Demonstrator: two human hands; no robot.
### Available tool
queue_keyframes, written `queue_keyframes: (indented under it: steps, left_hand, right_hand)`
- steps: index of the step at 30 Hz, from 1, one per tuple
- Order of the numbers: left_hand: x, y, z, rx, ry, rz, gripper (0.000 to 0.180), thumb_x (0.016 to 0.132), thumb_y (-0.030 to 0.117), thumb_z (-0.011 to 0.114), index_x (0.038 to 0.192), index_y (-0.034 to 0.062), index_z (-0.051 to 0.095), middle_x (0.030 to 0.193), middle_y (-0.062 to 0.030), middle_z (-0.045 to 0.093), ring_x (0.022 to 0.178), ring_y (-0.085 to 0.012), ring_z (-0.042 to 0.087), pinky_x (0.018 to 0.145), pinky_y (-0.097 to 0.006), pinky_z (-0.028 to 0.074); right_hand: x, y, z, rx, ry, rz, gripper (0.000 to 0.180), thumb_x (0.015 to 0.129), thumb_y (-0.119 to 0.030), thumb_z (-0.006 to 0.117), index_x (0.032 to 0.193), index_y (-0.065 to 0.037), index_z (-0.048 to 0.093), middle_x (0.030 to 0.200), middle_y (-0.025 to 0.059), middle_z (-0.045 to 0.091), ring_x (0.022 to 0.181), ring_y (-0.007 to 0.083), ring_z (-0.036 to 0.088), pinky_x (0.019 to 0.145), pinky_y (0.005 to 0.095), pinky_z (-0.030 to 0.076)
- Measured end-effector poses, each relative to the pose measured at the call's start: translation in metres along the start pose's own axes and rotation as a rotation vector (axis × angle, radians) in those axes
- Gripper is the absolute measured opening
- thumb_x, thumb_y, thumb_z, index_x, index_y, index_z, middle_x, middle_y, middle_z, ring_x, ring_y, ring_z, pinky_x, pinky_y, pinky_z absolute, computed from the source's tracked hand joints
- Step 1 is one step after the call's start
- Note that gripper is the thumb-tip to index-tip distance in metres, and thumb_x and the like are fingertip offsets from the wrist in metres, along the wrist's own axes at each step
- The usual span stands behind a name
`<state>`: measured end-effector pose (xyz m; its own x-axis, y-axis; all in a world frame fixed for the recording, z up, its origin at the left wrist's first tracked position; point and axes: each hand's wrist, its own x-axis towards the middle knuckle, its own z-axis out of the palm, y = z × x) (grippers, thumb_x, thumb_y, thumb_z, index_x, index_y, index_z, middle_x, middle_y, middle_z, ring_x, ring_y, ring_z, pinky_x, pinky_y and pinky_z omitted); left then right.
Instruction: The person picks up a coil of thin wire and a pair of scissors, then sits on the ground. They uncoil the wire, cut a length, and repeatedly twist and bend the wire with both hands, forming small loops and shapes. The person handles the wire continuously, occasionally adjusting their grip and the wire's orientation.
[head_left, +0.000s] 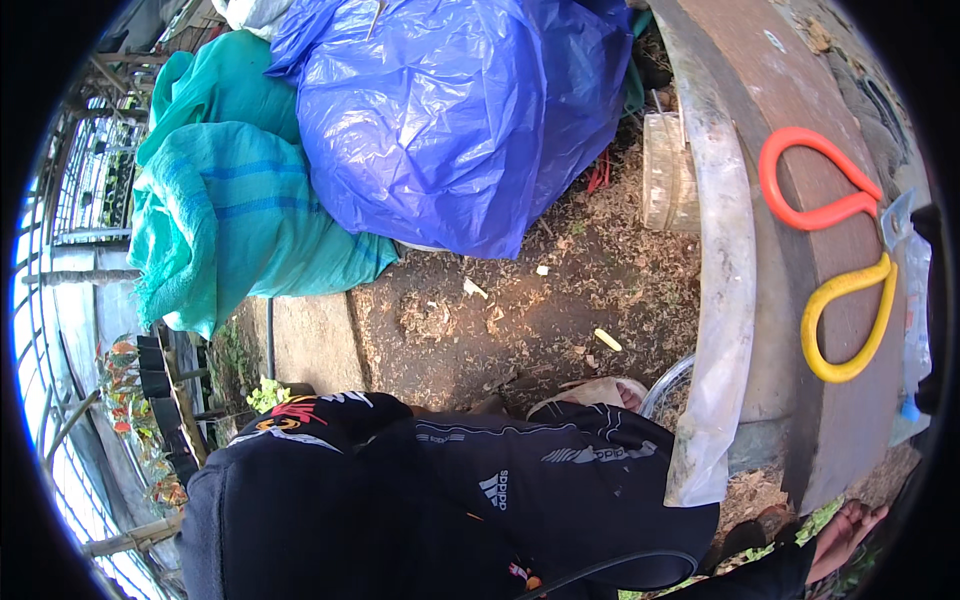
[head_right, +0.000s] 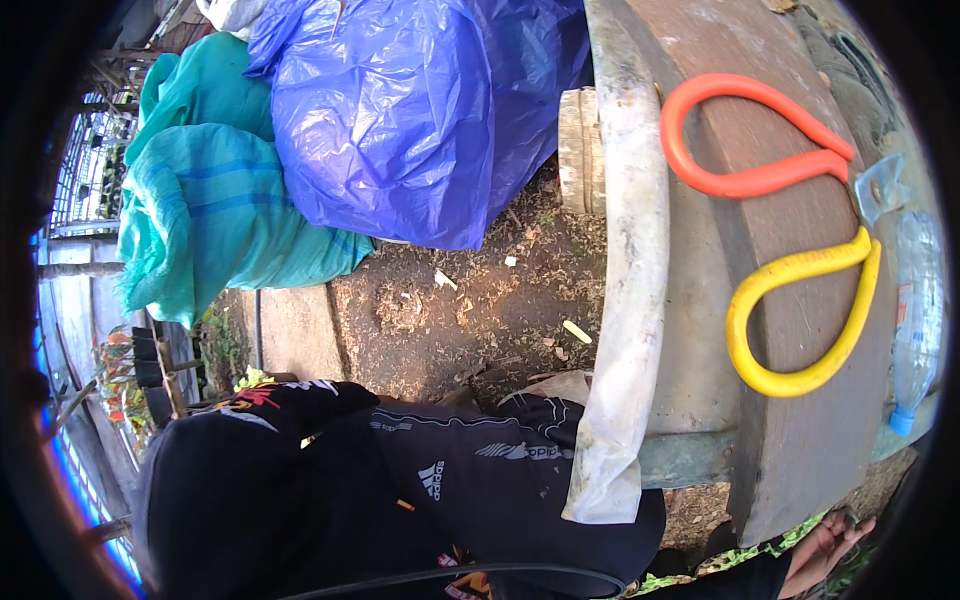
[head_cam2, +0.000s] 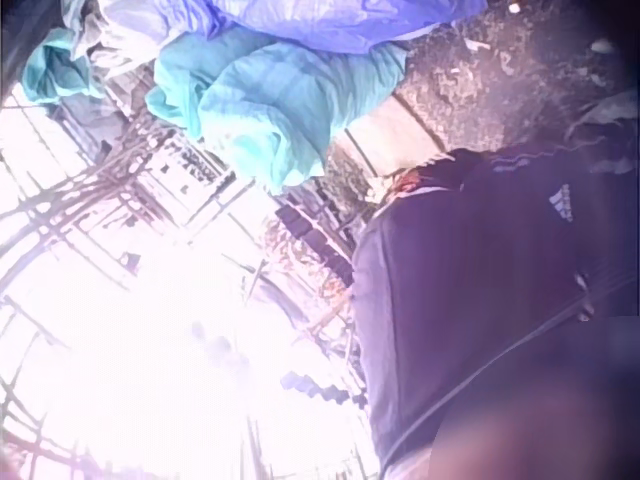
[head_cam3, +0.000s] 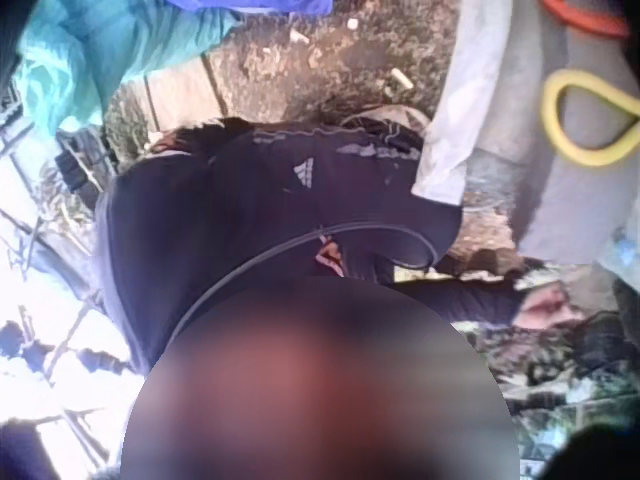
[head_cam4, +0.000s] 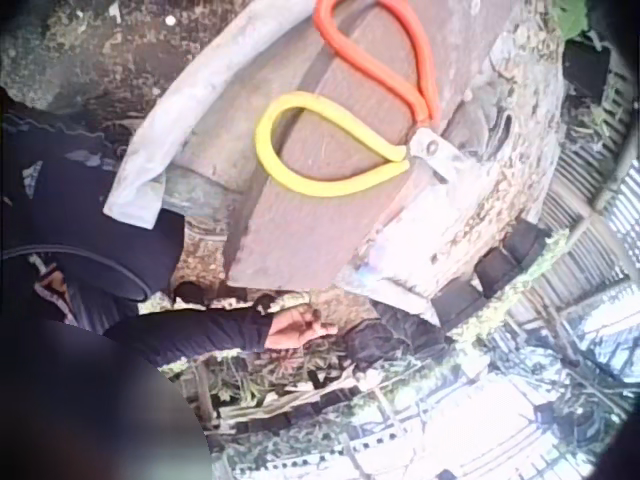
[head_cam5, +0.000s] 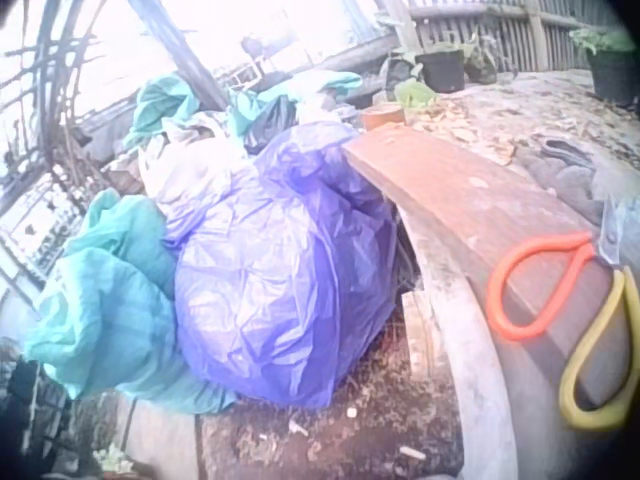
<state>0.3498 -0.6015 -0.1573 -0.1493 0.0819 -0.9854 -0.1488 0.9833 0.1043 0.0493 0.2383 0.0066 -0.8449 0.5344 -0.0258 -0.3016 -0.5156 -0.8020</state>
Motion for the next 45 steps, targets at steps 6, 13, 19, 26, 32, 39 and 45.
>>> queue_keyframes:
  steps: [6,13,19,26,32,39,45]
  left_hand:
    - [0.010,0.014,0.003,0.110,0.197,0.180,0.060,0.080,0.049,0.078,0.134,0.0237,0.065,0.125,-0.0168,0.059,0.120,-0.0409,0.057,0.100,-0.047,0.049]
    - [0.032,0.027,-0.018,-0.096,-0.157,0.348,0.073,0.083,0.042,0.074,0.146,0.0116,0.054,0.108,-0.0236,0.074,0.105,-0.0456,0.069,0.089,-0.048,0.055]
    - [0.026,-0.019,-0.103,0.126,-0.269,0.338,0.052,0.089,0.038,0.071,0.133,0.0109,0.063,0.123,-0.0185,0.072,0.112,-0.0389,0.069,0.094,-0.047,0.054]
    - [0.074,-0.022,-0.261,0.352,-0.257,0.263,0.041,0.096,0.029,0.066,0.131,0.0077,0.064,0.117,-0.0124,0.073,0.106,-0.0308,0.070,0.092,-0.042,0.055]
    - [0.118,0.063,-0.363,0.343,-0.185,0.484,0.032,0.102,0.022,0.061,0.130,0.0049,0.064,0.112,-0.0073,0.074,0.101,-0.0238,0.071,0.089,-0.037,0.056]
    - [0.056,0.230,-0.386,-0.208,-0.007,0.975,0.026,0.104,0.012,0.059,0.128,0.0010,0.065,0.104,-0.0031,0.072,0.094,-0.0137,0.068,0.086,-0.028,0.054]
    - [-0.075,0.276,-0.380,-0.025,-0.111,1.332,0.025,0.103,0.010,0.059,0.126,0.0002,0.065,0.103,-0.0033,0.072,0.097,-0.0130,0.066,0.087,-0.028,0.053]
  right_hand:
    - [0.020,-0.016,-0.037,-0.250,0.163,0.197,0.040,0.102,-0.007,0.061,0.140,-0.002,0.052,0.092,0.0056,0.055,0.085,0.0186,0.050,0.082,0.0325,0.042]
    - [0.013,-0.054,-0.084,-0.352,-0.041,0.259,0.061,0.105,-0.012,0.061,0.158,0.004,0.034,0.104,0.0056,0.059,0.094,0.0128,0.055,0.091,0.0277,0.046]
    - [-0.078,-0.025,-0.059,-0.382,0.228,0.107,0.052,0.104,-0.016,0.064,0.150,0.002,0.047,0.133,0.0028,0.064,0.093,0.0075,0.057,0.084,0.0255,0.051]
    - [-0.169,0.005,-0.033,-0.329,0.402,0.005,0.046,0.104,-0.012,0.062,0.147,-0.003,0.049,0.134,0.0068,0.066,0.100,0.0121,0.067,0.091,0.0306,0.057]
    - [-0.235,-0.017,0.033,-0.088,0.276,-0.074,0.035,0.106,-0.011,0.058,0.139,0.000,0.053,0.125,0.0091,0.069,0.100,0.0157,0.069,0.099,0.0381,0.058]
    - [-0.329,-0.018,0.154,0.154,0.165,-0.282,0.021,0.110,-0.023,0.053,0.121,-0.006,0.059,0.092,-0.0005,0.059,0.085,0.0123,0.058,0.091,0.0357,0.056]
    - [-0.406,-0.048,0.233,-0.038,0.330,-0.906,0.014,0.108,-0.023,0.058,0.118,-0.014,0.056,0.089,-0.0008,0.059,0.071,0.0078,0.048,0.070,0.0281,0.045]
